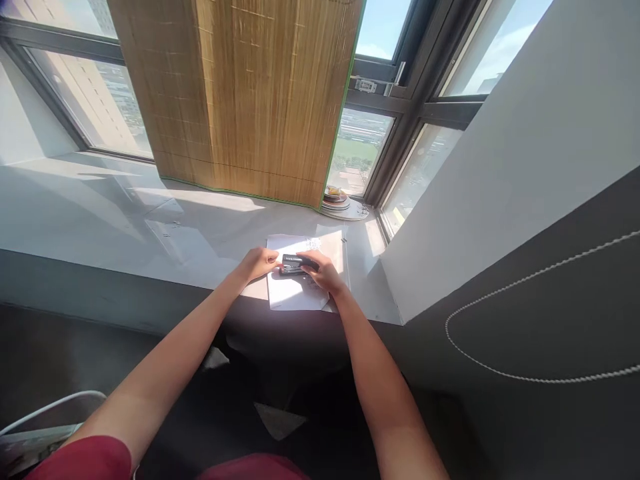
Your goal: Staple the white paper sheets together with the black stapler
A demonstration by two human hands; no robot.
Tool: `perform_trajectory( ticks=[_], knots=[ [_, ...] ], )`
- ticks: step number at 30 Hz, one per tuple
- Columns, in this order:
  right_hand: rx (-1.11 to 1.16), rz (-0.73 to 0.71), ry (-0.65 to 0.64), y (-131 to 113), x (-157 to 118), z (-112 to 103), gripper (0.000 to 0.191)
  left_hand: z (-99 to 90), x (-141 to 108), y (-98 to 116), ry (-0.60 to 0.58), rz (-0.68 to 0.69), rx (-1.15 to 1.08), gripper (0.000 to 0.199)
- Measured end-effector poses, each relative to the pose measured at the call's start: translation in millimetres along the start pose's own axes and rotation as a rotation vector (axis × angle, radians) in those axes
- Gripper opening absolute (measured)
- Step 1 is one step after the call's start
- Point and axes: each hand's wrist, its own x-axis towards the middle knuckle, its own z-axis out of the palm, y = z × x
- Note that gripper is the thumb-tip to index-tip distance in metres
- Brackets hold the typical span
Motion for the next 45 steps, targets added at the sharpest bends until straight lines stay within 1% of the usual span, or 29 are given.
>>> perform_trajectory(
  ticks=[2,4,6,7,9,11,13,15,17,18,20,21,22,24,26,29,33,37,39,41,45],
  knots=[
    [-0.013,0.013,0.063,0,1,1,0.029,-2.3,0,5,0.002,-0.013,-0.017,0.054],
    [-0.033,0.038,0.170,0,0,0,0.028,-4.0,-1,8,-0.005,-0.009,-0.034,0.052],
    [-0.042,0.061,0.288,0,-5,-7,0.029,-4.9,-3,9,-0.025,-0.010,-0.040,0.051],
    [-0.045,0.072,0.333,0,-11,-13,0.030,-5.2,-4,9,-0.033,-0.015,-0.040,0.051],
    [-0.061,0.097,0.370,-1,-28,-30,0.032,-6.5,-4,7,-0.041,-0.020,-0.041,0.051],
    [-0.105,0.127,0.358,-2,-51,-51,0.033,-10.5,-4,8,-0.030,-0.015,-0.052,0.049],
    [-0.166,0.153,0.357,-5,-73,-71,0.032,-17.5,-2,17,-0.002,-0.032,-0.072,0.044],
    [-0.189,0.181,0.334,-7,-91,-86,0.031,-24.3,-3,34,0.073,-0.098,-0.107,0.036],
    [-0.175,0.201,0.304,-9,-102,-93,0.031,-25.3,-8,61,0.193,-0.183,-0.159,0.028],
    [-0.164,0.205,0.291,-10,-105,-94,0.031,-22.2,-12,76,0.184,-0.168,-0.196,0.028],
    [-0.157,0.202,0.267,-12,-108,-94,0.031,-8.5,-23,104,0.125,-0.065,-0.213,0.031],
    [-0.160,0.197,0.260,-12,-109,-93,0.031,1.1,-28,116,0.061,0.004,-0.198,0.033],
    [-0.165,0.189,0.254,-13,-109,-92,0.030,11.5,-33,125,-0.002,0.044,-0.163,0.038],
    [-0.178,0.173,0.244,-16,-110,-91,0.030,30.9,-41,135,-0.114,0.038,-0.068,0.052],
    [-0.186,0.157,0.231,-20,-111,-91,0.031,44.3,-46,137,-0.161,0.000,-0.001,0.060],
    [-0.186,0.130,0.204,-26,-112,-91,0.034,51.1,-48,136,-0.157,-0.010,0.027,0.064],
    [-0.182,0.117,0.168,-30,-110,-90,0.033,49.0,-48,135,-0.151,-0.010,0.032,0.065],
    [-0.171,0.099,0.176,-33,-111,-92,0.030,46.4,-48,138,-0.195,-0.024,0.066,0.067],
    [-0.151,0.092,0.173,-35,-112,-93,0.029,45.8,-48,139,-0.199,-0.037,0.088,0.069],
    [-0.155,0.099,0.149,-36,-113,-92,0.029,45.6,-48,140,-0.187,-0.047,0.090,0.070],
    [-0.237,0.106,0.124,-38,-110,-89,0.029,46.1,-48,138,-0.152,-0.029,0.018,0.068]
  ],
)
